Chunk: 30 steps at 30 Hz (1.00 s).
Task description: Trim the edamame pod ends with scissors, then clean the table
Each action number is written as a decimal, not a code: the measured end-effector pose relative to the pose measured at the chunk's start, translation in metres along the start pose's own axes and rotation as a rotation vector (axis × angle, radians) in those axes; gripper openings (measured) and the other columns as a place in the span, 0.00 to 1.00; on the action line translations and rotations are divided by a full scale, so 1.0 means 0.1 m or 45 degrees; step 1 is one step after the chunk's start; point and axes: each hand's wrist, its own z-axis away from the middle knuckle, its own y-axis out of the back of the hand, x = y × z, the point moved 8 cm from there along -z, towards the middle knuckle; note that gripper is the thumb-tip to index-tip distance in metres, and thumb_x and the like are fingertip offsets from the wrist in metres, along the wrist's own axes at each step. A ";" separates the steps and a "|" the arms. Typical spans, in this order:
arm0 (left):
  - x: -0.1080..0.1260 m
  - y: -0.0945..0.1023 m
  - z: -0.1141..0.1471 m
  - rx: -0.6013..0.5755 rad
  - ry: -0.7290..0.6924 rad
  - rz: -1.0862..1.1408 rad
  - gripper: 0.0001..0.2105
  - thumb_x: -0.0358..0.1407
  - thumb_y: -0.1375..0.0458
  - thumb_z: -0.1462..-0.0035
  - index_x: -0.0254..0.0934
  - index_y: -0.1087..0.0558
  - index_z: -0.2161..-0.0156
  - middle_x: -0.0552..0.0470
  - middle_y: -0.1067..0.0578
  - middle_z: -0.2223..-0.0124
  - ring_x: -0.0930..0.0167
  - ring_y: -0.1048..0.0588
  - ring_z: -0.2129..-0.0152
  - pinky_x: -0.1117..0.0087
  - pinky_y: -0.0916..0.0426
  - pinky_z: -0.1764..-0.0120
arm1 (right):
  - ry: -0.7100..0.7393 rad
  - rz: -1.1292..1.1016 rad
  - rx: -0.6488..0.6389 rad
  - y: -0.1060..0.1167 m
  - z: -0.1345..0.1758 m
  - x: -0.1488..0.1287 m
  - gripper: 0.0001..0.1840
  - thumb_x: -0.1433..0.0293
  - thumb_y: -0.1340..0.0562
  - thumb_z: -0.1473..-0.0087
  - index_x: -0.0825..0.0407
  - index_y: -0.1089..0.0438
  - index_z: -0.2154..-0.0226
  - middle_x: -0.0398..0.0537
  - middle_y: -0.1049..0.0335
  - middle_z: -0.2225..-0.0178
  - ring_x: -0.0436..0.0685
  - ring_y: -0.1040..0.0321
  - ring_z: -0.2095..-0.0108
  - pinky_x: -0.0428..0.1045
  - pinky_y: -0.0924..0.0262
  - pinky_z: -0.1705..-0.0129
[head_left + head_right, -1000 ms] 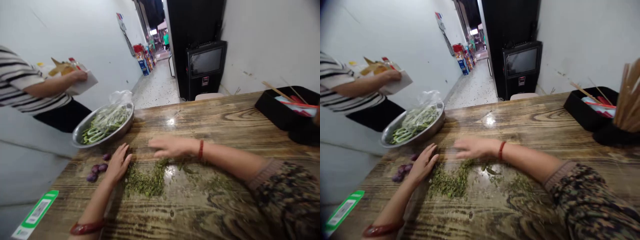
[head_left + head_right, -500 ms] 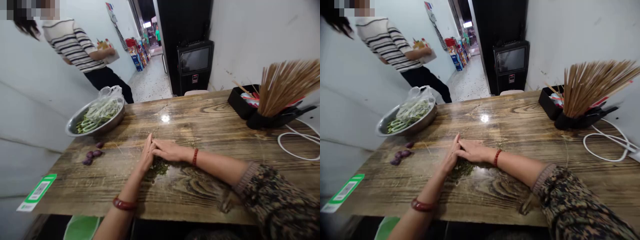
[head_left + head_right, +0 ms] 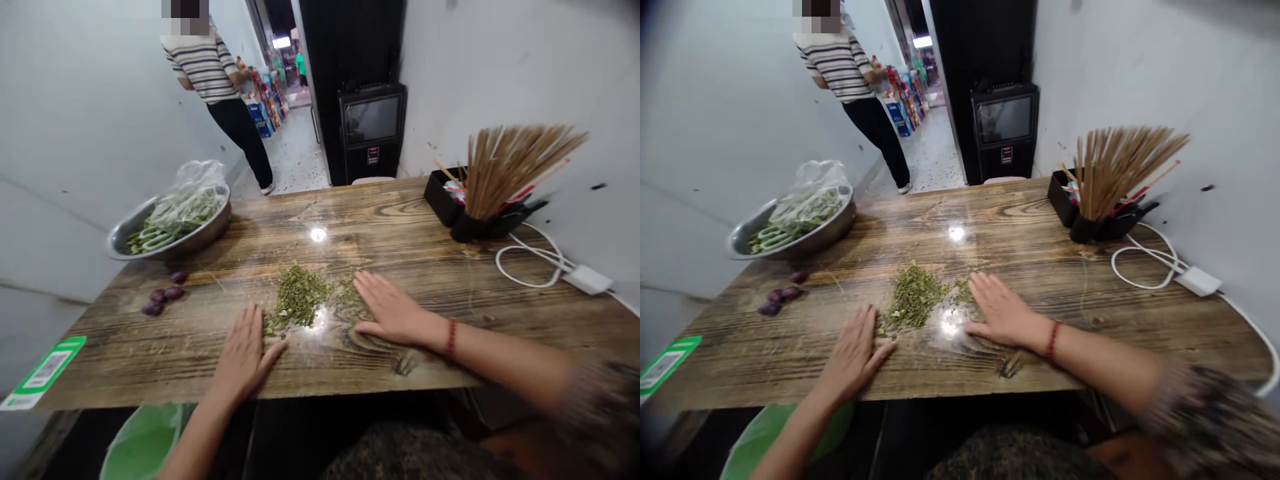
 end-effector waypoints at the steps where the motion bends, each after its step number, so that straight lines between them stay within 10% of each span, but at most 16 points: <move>1: 0.21 -0.04 -0.19 -0.006 -0.031 0.020 0.41 0.56 0.54 0.43 0.26 0.54 0.35 0.29 0.49 0.34 0.54 0.52 0.36 0.49 0.51 0.39 | -0.024 -0.082 -0.002 -0.04 -0.21 -0.15 0.49 0.43 0.52 0.43 0.66 0.56 0.36 0.67 0.63 0.34 0.67 0.66 0.33 0.61 0.65 0.33; 6: 0.89 0.00 -0.77 0.045 -0.164 0.274 0.36 0.50 0.56 0.39 0.26 0.58 0.34 0.26 0.48 0.35 0.55 0.48 0.37 0.49 0.46 0.41 | -0.046 -0.612 0.040 0.10 -0.77 -0.30 0.38 0.52 0.57 0.37 0.63 0.53 0.36 0.62 0.56 0.34 0.60 0.58 0.34 0.56 0.58 0.35; 12: 1.13 0.46 -0.21 0.276 -0.227 0.292 0.28 0.38 0.50 0.38 0.33 0.50 0.35 0.32 0.44 0.35 0.56 0.47 0.37 0.49 0.45 0.41 | -0.482 -0.705 0.482 0.68 0.42 0.68 0.20 0.58 0.47 0.40 0.53 0.25 0.62 0.47 0.24 0.67 0.54 0.29 0.64 0.48 0.38 0.58; 17: 2.67 0.34 0.28 -0.160 -0.936 0.421 0.33 0.48 0.49 0.40 0.35 0.50 0.35 0.43 0.47 0.33 0.61 0.51 0.36 0.56 0.52 0.37 | -0.609 -0.641 0.614 0.51 0.92 0.97 0.22 0.56 0.44 0.44 0.54 0.30 0.80 0.44 0.31 0.80 0.52 0.36 0.76 0.46 0.44 0.70; 21: 3.27 0.34 0.10 -0.196 -1.008 0.468 0.38 0.55 0.57 0.41 0.28 0.51 0.35 0.39 0.51 0.32 0.61 0.55 0.35 0.58 0.60 0.36 | -0.655 -0.651 0.733 0.47 0.88 0.99 0.28 0.54 0.49 0.41 0.54 0.32 0.81 0.45 0.33 0.81 0.52 0.37 0.76 0.47 0.45 0.69; 24: 3.11 0.28 -0.12 -0.225 -1.002 0.451 0.38 0.57 0.59 0.41 0.30 0.50 0.35 0.40 0.49 0.32 0.62 0.54 0.35 0.58 0.60 0.36 | -0.641 -0.685 0.752 0.51 0.88 1.00 0.28 0.53 0.50 0.41 0.54 0.30 0.79 0.45 0.33 0.80 0.52 0.36 0.76 0.47 0.44 0.69; 30: 1.92 0.22 -0.55 -0.216 -0.526 0.174 0.31 0.50 0.55 0.38 0.35 0.48 0.35 0.41 0.46 0.33 0.62 0.48 0.36 0.54 0.51 0.38 | -0.602 -0.735 0.737 0.51 0.88 1.02 0.25 0.54 0.49 0.42 0.53 0.28 0.75 0.41 0.37 0.82 0.52 0.39 0.78 0.46 0.46 0.73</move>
